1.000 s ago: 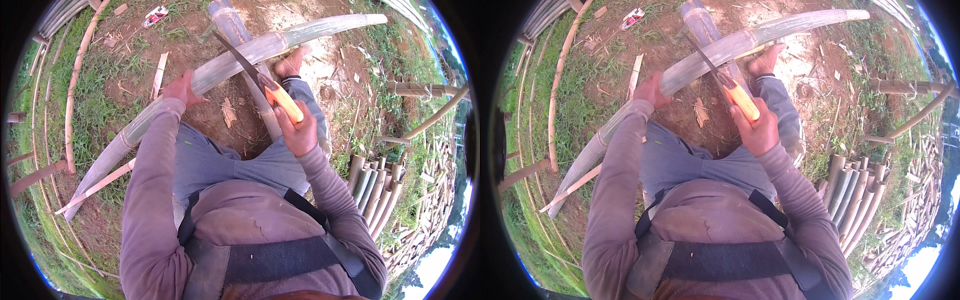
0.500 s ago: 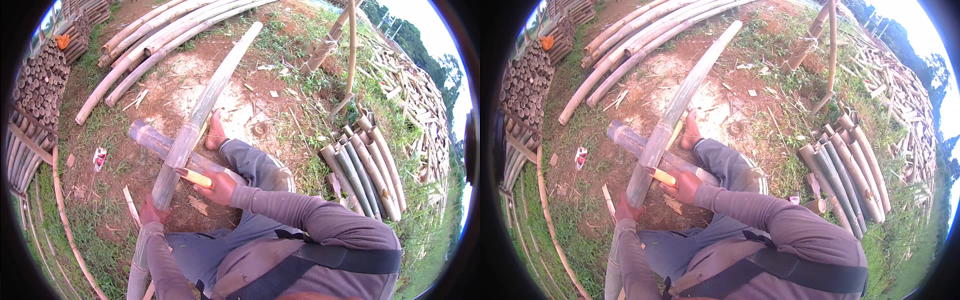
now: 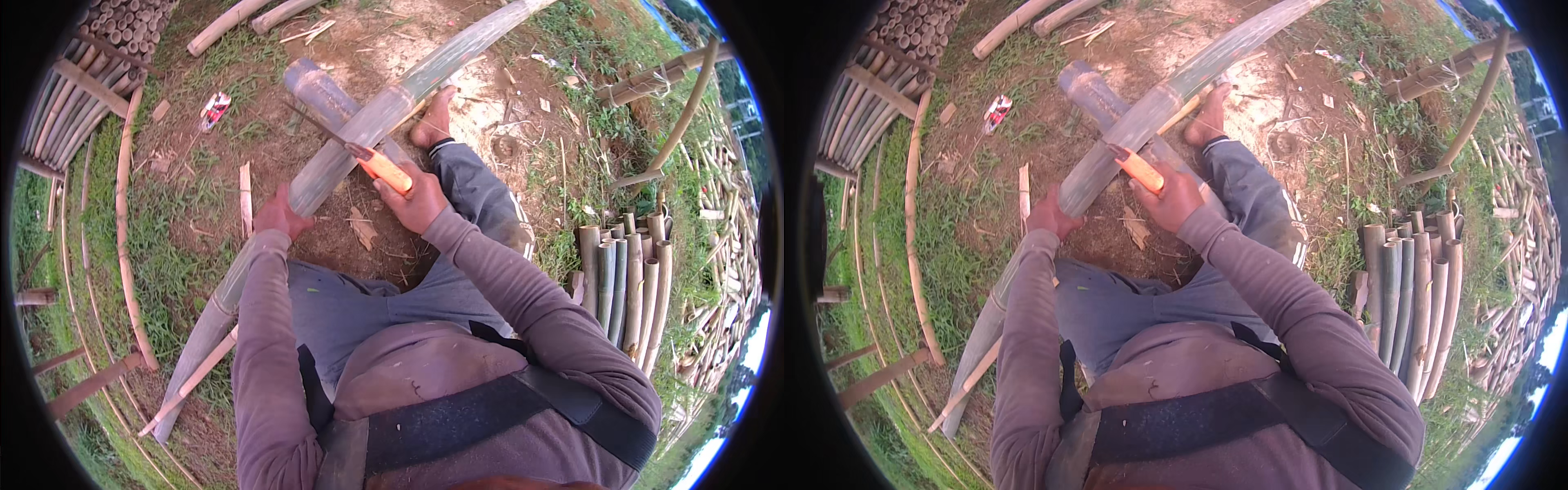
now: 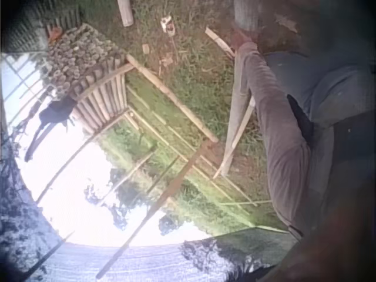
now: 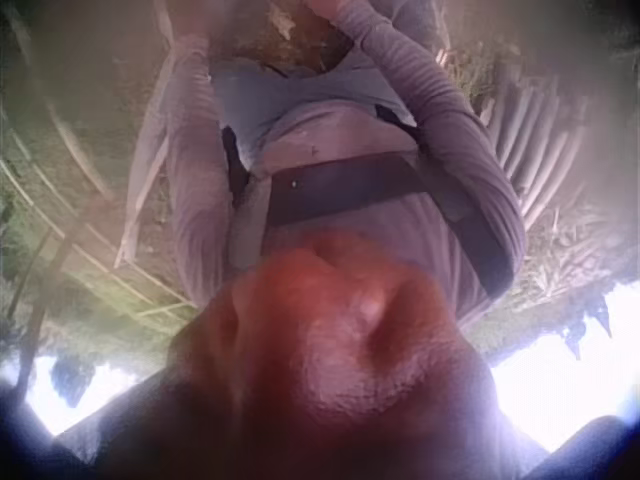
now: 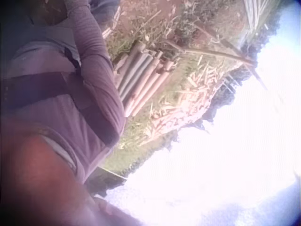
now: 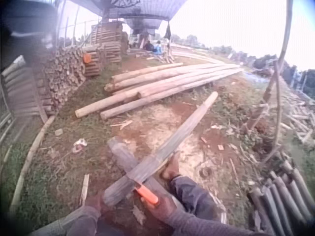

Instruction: The person uses a hand saw to cut a long bamboo pole into shorter sections. They repeatedly position the bamboo, saw through it, and separate the cut pieces, stacking them nearby.

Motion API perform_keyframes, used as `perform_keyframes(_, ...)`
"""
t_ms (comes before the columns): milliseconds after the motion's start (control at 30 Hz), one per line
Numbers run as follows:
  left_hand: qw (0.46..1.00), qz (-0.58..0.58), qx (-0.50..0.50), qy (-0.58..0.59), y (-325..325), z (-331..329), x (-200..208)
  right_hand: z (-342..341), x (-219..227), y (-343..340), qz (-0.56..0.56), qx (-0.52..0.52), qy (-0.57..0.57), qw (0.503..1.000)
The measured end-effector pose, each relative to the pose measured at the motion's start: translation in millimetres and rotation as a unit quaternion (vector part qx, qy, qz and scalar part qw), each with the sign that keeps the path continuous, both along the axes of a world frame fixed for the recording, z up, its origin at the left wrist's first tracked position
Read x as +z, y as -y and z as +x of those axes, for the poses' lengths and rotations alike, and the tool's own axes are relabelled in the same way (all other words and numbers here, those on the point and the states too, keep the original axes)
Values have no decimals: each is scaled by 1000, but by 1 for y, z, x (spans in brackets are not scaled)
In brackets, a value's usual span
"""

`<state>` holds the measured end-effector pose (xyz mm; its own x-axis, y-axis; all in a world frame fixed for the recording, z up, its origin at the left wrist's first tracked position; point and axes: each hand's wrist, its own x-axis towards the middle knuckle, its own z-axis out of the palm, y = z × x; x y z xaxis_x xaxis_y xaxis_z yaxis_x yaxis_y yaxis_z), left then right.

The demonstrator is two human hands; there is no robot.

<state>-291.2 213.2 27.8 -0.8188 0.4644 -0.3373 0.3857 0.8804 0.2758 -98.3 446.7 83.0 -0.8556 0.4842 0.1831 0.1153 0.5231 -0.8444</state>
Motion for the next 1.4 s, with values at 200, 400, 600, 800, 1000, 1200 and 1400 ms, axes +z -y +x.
perform_keyframes(200,999,31,9,-9,29,2,-16,169,28,5,-31,-2,58,998)
perform_keyframes(400,1000,-9,13,12,-2,5,1,-6,-6,2,9,5,-18,1000)
perform_keyframes(600,999,-11,21,32,11,-5,2,51,7,7,-55,-7,53,997)
perform_keyframes(800,1000,-11,16,16,15,-4,-10,164,2,1,-65,6,40,997)
perform_keyframes(1000,999,-25,18,39,4,-3,5,-5,-6,7,-6,-3,1,1000)
perform_keyframes(1200,999,-3,18,31,17,-2,-1,138,16,-4,-66,-6,83,994)
perform_keyframes(1400,999,-29,14,29,4,-7,0,127,-6,-13,35,19,19,999)
